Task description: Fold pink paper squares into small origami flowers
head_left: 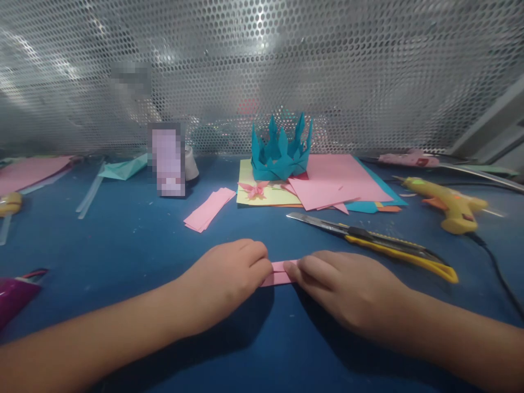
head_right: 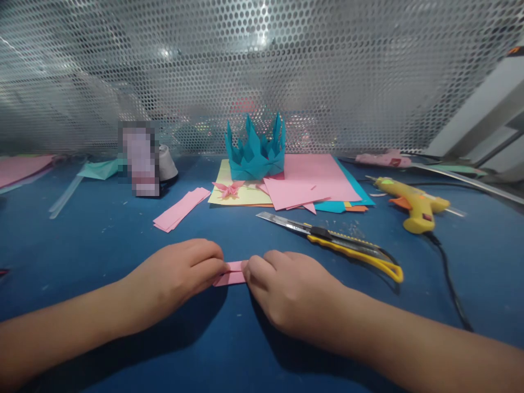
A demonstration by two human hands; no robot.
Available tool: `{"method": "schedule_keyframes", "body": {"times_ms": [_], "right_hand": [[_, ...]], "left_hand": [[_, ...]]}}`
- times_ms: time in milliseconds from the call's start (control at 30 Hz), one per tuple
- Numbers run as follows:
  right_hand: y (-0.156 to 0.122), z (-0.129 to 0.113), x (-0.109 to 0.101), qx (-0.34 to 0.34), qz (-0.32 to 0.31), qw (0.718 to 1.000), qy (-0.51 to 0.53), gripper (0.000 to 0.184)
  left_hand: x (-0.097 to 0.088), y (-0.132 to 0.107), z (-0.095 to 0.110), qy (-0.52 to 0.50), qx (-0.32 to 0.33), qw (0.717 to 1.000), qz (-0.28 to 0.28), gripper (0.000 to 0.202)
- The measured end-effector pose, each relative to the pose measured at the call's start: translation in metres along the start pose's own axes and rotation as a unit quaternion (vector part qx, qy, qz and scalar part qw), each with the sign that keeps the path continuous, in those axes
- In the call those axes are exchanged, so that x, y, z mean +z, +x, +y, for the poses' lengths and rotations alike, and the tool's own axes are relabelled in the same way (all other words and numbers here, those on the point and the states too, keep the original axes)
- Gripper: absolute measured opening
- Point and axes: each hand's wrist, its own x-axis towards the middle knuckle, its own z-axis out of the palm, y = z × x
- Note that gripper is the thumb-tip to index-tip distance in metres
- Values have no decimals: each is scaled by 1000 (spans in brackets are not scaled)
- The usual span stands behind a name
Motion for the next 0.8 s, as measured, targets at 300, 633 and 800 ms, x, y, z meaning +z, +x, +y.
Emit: {"method": "schedule_keyframes", "body": {"times_ms": [300, 633, 800], "right_hand": [[0, -1, 0, -1, 2, 1000, -17, 39], [4, -1, 0, -6, 9, 1000, -10, 43], [3, -1, -1, -13, 11, 1000, -17, 42]], "left_hand": [[-5, 2, -1, 31, 50, 998, -8, 30], [-6, 3, 1, 29, 54, 998, 7, 28], [-4, 1, 1, 23, 56, 998, -29, 23]]}}
